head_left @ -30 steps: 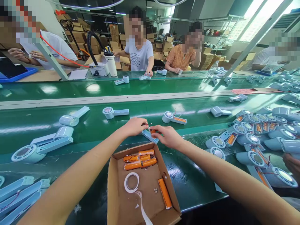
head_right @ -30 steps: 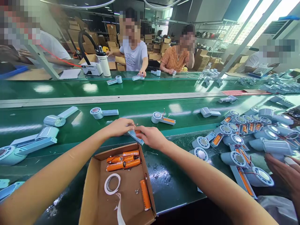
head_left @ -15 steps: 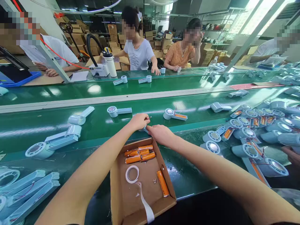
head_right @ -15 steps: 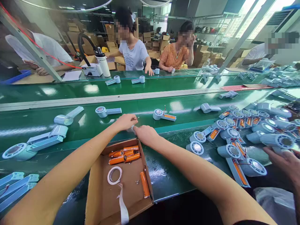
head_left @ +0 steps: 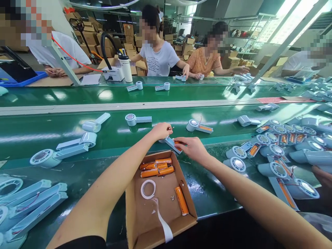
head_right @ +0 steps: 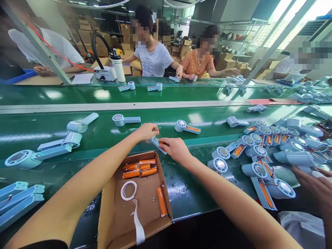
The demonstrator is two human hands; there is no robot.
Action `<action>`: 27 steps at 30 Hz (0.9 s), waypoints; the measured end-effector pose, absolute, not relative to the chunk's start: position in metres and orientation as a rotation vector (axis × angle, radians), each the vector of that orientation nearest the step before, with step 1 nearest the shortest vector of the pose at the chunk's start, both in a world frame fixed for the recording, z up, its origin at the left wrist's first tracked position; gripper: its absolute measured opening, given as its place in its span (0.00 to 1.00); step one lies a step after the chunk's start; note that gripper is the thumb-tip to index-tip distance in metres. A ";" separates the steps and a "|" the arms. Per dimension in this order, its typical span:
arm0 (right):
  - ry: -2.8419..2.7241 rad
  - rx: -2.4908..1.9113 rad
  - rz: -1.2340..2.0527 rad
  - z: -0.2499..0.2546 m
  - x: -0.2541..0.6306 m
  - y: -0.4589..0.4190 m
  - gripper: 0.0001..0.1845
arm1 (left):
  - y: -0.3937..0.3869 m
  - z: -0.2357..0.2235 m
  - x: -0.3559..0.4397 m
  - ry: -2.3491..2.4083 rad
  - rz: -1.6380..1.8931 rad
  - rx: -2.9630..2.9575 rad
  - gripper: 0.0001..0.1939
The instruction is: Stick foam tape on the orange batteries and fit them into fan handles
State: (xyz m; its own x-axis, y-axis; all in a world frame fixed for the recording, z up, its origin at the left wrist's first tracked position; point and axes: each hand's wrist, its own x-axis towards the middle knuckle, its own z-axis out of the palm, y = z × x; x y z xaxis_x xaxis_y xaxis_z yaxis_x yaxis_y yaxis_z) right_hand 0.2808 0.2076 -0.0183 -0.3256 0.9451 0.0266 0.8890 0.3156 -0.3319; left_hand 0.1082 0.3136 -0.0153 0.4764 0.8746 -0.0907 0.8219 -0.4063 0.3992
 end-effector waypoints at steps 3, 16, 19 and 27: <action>-2.381 -1.678 0.408 -0.019 0.280 0.213 0.17 | 0.316 -0.017 0.110 1.396 0.194 2.344 0.10; -2.548 -1.730 0.369 -0.022 0.273 0.229 0.19 | 0.322 -0.022 0.121 1.345 0.239 2.326 0.10; -2.574 -1.809 0.371 -0.018 0.275 0.232 0.19 | 0.324 -0.024 0.123 1.330 0.232 2.311 0.09; -2.612 -1.917 0.276 -0.011 0.264 0.220 0.20 | 0.314 -0.014 0.126 1.365 0.152 2.298 0.15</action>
